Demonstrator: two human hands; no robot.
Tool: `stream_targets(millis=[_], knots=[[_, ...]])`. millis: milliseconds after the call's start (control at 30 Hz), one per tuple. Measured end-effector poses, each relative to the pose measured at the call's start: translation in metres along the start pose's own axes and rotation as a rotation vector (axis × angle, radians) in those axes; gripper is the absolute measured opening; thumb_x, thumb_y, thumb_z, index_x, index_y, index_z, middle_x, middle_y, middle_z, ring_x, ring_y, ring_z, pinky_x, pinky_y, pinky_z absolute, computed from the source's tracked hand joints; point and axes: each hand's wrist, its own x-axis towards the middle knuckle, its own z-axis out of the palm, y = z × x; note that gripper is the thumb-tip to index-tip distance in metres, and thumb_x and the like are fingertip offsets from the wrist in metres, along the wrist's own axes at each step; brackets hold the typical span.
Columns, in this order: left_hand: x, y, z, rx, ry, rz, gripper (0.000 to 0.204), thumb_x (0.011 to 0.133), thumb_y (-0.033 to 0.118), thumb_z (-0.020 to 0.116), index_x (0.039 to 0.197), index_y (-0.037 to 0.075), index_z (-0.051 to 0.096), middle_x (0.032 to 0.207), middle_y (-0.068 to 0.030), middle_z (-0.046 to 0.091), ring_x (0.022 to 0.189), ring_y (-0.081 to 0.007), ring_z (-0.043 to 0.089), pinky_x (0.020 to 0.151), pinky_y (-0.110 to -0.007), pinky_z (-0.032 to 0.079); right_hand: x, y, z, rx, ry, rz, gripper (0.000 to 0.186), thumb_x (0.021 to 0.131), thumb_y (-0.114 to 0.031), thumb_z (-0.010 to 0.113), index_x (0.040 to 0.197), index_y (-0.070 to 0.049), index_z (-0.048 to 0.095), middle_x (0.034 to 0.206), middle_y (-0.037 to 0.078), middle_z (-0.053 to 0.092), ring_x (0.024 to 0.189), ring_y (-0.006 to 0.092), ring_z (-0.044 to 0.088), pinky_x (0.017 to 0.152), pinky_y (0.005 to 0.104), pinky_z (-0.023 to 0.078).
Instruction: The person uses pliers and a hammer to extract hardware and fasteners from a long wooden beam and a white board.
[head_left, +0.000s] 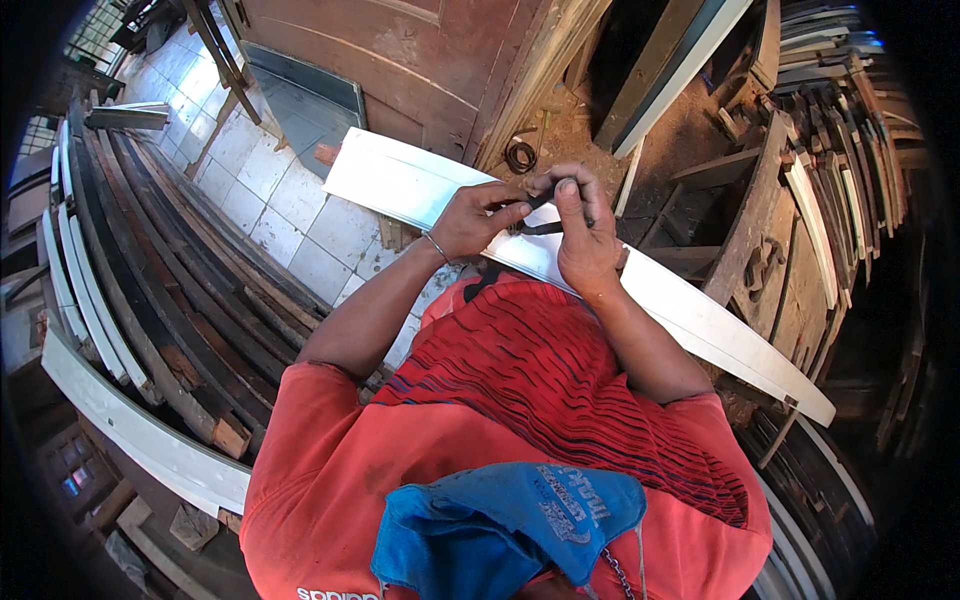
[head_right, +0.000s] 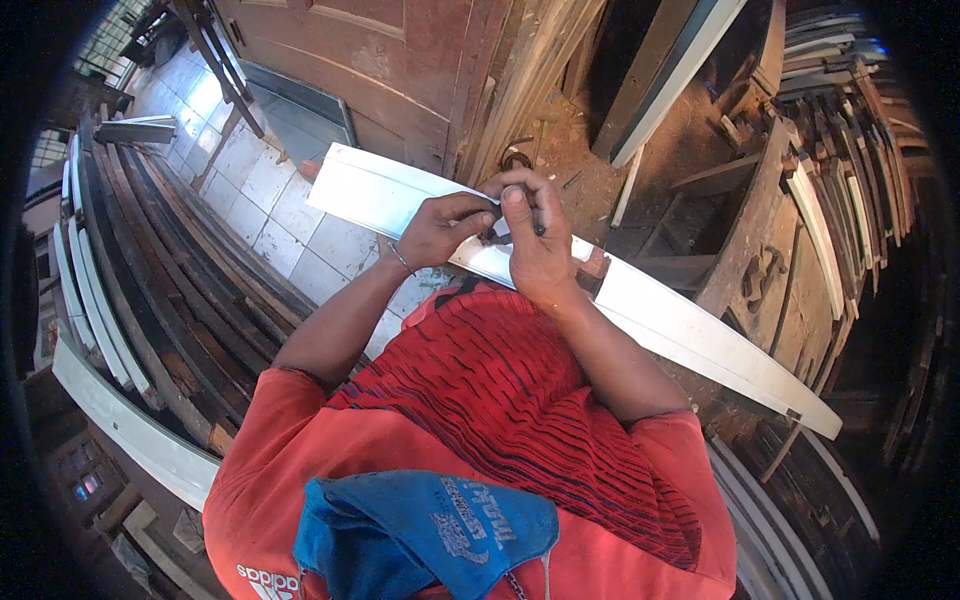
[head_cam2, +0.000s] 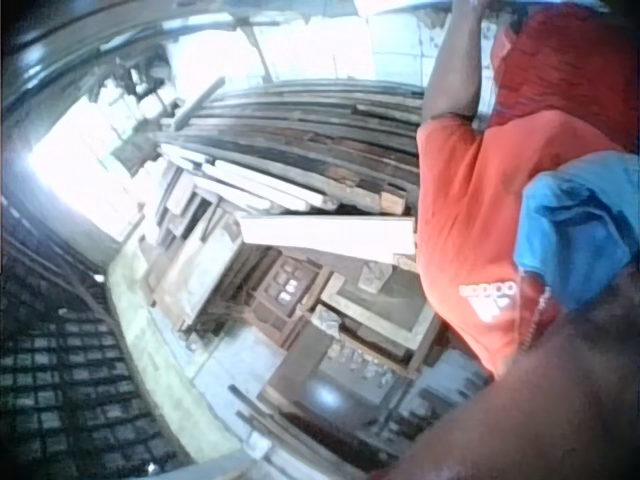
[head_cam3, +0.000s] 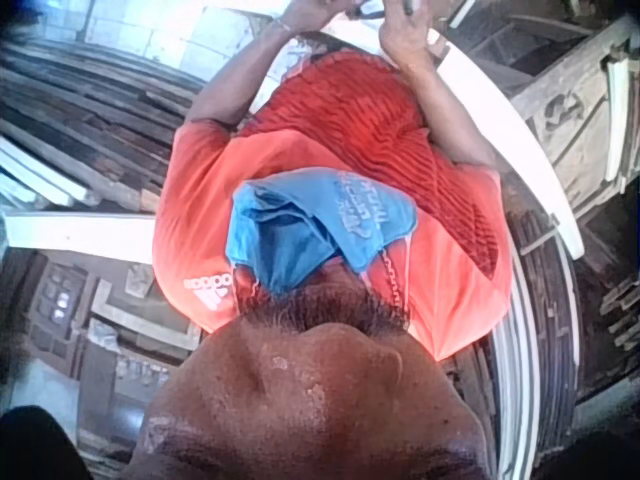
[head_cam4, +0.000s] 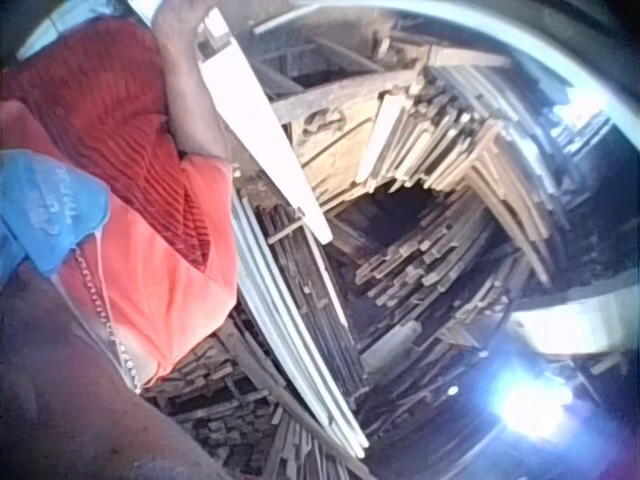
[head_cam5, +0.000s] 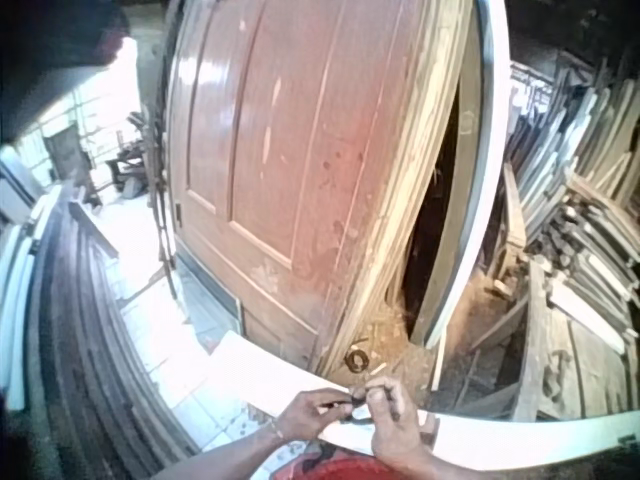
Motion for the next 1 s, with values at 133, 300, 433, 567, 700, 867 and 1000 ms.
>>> stream_targets(millis=[133, 300, 433, 567, 700, 867, 1000], knots=[[-0.003, -0.013, -0.007, 0.038, -0.098, 0.037, 0.052, 0.080, 0.024, 0.086, 0.122, -0.001, 0.066, 0.113, -0.0091, 0.069, 0.104, -0.0183, 0.064, 0.096, -0.034, 0.050, 0.000, 0.030, -0.001, 0.079, 0.038, -0.167, 0.023, 0.106, -0.027, 0.054, 0.106, -0.003, 0.055, 0.096, 0.005, 0.062, 0.089, 0.0118, 0.058, 0.079, 0.0278, 0.048], [0.004, -0.049, -0.007, 0.091, -0.244, 0.050, 0.098, 0.055, 0.050, 0.096, 0.131, 0.001, 0.059, 0.122, -0.0165, 0.067, 0.115, -0.0271, 0.064, 0.102, -0.038, 0.050, 0.034, 0.015, -0.011, -0.174, -0.460, -0.212, 0.020, 0.093, -0.024, 0.071, 0.087, -0.006, 0.066, 0.082, 0.005, 0.065, 0.075, 0.0146, 0.062, 0.071, 0.0308, 0.050], [0.027, -0.055, -0.003, -0.176, -0.466, 0.134, 0.085, 0.063, 0.038, 0.097, 0.129, 0.003, 0.058, 0.121, -0.0086, 0.065, 0.112, -0.0188, 0.061, 0.098, -0.036, 0.049, 0.074, -0.001, 0.002, -0.123, -1.117, 0.239, 0.027, 0.089, -0.029, 0.077, 0.090, -0.003, 0.071, 0.080, 0.004, 0.069, 0.074, 0.0100, 0.061, 0.070, 0.0298, 0.051], [0.027, -0.063, 0.012, -0.165, -0.388, 0.199, 0.070, 0.069, 0.026, 0.096, 0.125, 0.006, 0.058, 0.116, -0.0036, 0.061, 0.109, -0.0141, 0.056, 0.096, -0.032, 0.047, 0.078, 0.001, -0.002, -0.088, -1.053, 0.061, 0.030, 0.089, -0.029, 0.078, 0.095, 0.000, 0.074, 0.082, 0.005, 0.072, 0.078, 0.0103, 0.063, 0.073, 0.0298, 0.053], [0.024, -0.113, 0.044, -0.176, -0.100, 0.577, 0.049, 0.085, 0.033, 0.072, 0.124, 0.006, 0.059, 0.116, -0.0108, 0.064, 0.112, -0.0214, 0.061, 0.096, -0.036, 0.048, 0.052, 0.008, -0.009, -0.048, -1.009, 0.108, 0.024, 0.088, -0.025, 0.078, 0.090, -0.002, 0.075, 0.080, 0.004, 0.070, 0.079, 0.0092, 0.062, 0.074, 0.0301, 0.052], [0.010, -0.090, 0.077, 0.001, 0.296, 0.292, 0.045, 0.081, 0.031, 0.076, 0.116, 0.006, 0.062, 0.106, -0.0112, 0.066, 0.103, -0.0217, 0.064, 0.088, -0.037, 0.051, 0.013, -0.001, 0.006, -0.110, -0.204, -0.283, 0.055, 0.082, -0.022, 0.084, 0.126, -0.005, 0.056, 0.091, 0.003, 0.064, 0.082, 0.0125, 0.062, 0.076, 0.0305, 0.051], [0.013, -0.069, 0.086, 0.006, 0.448, 0.229, 0.043, 0.077, 0.027, 0.082, 0.110, 0.005, 0.064, 0.098, -0.0097, 0.066, 0.097, -0.0203, 0.065, 0.082, -0.036, 0.052, 0.007, 0.005, 0.027, 0.041, -0.050, 0.079, 0.046, 0.083, -0.017, 0.083, 0.114, -0.006, 0.050, 0.095, 0.003, 0.055, 0.095, 0.0152, 0.061, 0.083, 0.0310, 0.049]])
